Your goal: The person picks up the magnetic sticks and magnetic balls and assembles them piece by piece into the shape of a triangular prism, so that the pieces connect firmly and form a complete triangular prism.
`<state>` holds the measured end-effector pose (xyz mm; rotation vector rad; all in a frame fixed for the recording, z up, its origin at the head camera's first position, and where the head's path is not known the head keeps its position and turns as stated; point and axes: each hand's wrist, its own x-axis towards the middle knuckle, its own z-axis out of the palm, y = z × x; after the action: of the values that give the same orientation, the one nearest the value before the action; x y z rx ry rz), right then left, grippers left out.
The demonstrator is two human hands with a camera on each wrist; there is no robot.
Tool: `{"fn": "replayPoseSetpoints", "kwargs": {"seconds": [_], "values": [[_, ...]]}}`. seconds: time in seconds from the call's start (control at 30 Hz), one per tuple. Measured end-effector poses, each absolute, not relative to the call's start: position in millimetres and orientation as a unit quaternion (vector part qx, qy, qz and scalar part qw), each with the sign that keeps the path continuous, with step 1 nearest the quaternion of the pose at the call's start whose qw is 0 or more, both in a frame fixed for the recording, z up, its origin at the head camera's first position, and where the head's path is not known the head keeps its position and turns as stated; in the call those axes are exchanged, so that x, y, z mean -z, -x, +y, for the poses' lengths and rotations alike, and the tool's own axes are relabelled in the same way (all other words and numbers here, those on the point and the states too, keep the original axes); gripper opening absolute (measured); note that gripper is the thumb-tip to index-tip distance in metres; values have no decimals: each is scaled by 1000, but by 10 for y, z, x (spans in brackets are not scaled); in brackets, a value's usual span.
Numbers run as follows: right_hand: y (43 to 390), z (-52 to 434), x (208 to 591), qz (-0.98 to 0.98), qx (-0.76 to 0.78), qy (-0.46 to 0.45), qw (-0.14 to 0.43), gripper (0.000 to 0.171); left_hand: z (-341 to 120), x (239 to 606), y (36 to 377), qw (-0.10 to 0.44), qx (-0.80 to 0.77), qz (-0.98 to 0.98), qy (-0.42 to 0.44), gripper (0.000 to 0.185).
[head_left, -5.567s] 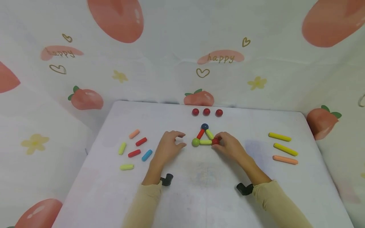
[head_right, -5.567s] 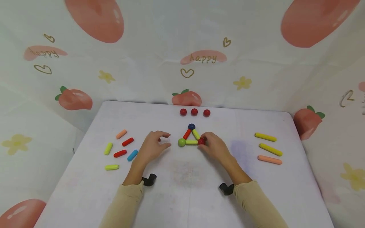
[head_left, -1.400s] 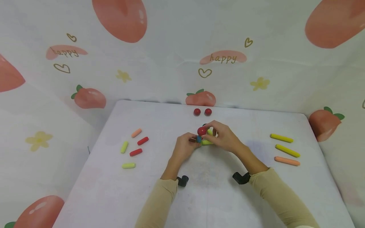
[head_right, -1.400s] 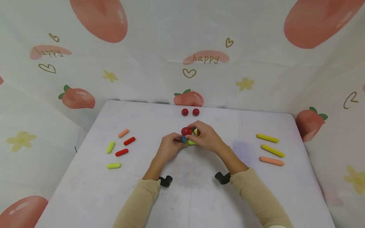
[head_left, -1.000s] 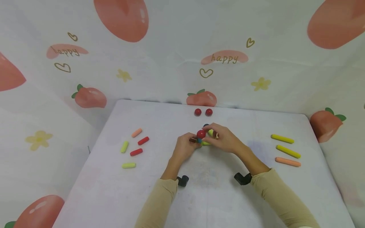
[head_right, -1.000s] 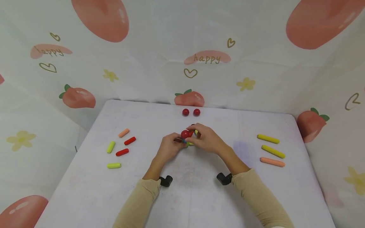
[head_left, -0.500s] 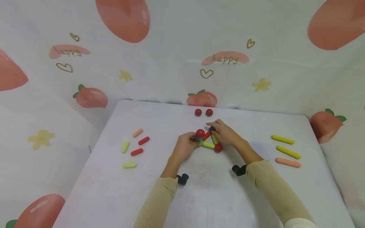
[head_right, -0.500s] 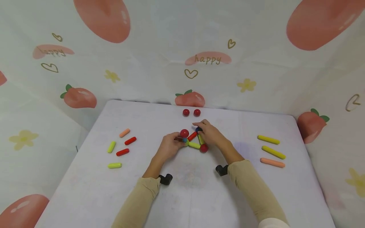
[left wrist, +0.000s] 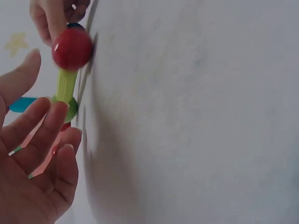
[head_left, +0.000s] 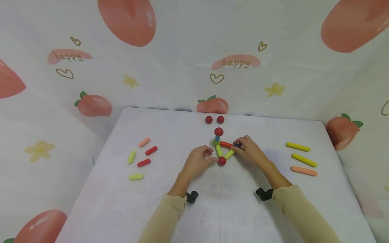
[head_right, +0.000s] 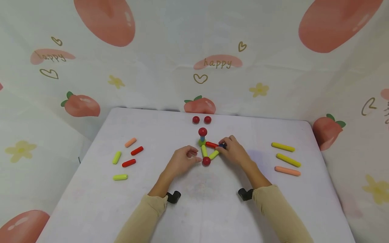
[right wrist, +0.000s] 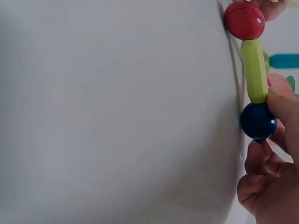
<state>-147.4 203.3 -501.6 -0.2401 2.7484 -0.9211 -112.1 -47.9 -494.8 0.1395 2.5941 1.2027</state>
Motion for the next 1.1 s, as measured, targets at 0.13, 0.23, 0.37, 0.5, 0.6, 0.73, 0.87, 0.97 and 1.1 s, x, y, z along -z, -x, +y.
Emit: {"fn": "replayPoseSetpoints", "kwargs": {"seconds": [0.13,0.23,0.37,0.5,0.6,0.73,0.87,0.97,1.1], "values": [[1351,2008,5059,936,327,64,112,42,-445,4981,1066,144,-375,913,-79,45],[1271,1984,5086,936,332,65,100,42,-436,4994,1049,133,-359,920,-82,40],[1193,1977,5115,936,332,88,72,42,-449,4981,1046,130,-356,922,-74,34],[1143,1985,5139,933,333,127,44,44,-498,4958,1067,129,-360,921,-71,35],[1118,1988,5149,931,337,138,31,42,-580,4932,1096,116,-368,920,-73,36],[1100,1988,5149,933,334,134,24,40,-855,4846,1150,76,-394,915,-35,37],[1080,1993,5131,934,333,130,19,41,-1322,4730,1212,28,-404,914,28,37],[1065,1999,5119,934,335,125,17,41,-1687,4666,1243,6,-399,914,67,39],[1057,1999,5114,933,336,126,19,42,-2062,4639,1263,4,-387,915,115,41]]}}
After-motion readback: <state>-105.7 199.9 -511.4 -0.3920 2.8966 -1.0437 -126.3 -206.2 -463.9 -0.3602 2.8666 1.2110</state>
